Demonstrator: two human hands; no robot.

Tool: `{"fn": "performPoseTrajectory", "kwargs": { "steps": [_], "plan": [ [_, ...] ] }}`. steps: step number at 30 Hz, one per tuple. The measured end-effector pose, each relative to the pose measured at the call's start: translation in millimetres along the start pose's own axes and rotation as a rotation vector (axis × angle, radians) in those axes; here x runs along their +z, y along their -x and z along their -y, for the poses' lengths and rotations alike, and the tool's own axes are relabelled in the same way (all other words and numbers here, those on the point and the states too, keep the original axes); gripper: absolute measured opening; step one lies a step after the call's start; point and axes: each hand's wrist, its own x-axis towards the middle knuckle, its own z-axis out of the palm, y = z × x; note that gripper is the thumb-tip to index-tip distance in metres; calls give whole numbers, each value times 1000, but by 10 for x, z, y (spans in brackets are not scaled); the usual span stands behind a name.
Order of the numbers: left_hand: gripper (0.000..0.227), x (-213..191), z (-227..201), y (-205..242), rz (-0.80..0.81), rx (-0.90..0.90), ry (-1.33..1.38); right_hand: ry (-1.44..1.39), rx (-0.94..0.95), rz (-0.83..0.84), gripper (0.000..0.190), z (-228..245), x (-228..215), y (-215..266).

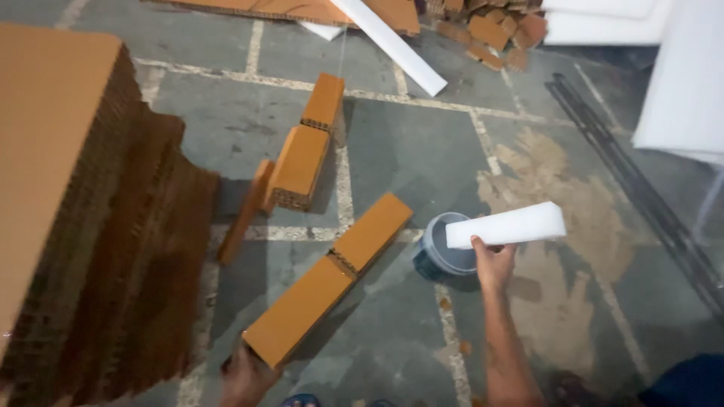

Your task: The person assembles small cardboard pieces by applying a liquid from a bucket using a white rectangular applicator. They press the pieces together to bond them and place the finished units on a stack on the floor.

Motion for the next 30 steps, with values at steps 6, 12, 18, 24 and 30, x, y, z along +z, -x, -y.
{"fn": "performPoseTrajectory", "kwargs": {
  "steps": [6,12,18,24,30],
  "plan": [
    [113,10,195,112,275,-253,-100,214,8,150,80,-475,-9,-227],
    [118,12,193,117,234,-212,-141,249,41,133,75,-576,58,-215],
    [119,5,68,158,237,-336,-149,-96,-14,5,74,-413,-42,-43],
    [117,-16,29,331,239,-432,-70,-379,252,-63,68,-314,-189,167],
    [115,91,-58,275,155,-515,23,-336,243,-79,55,-326,-326,143]
  ]
}}
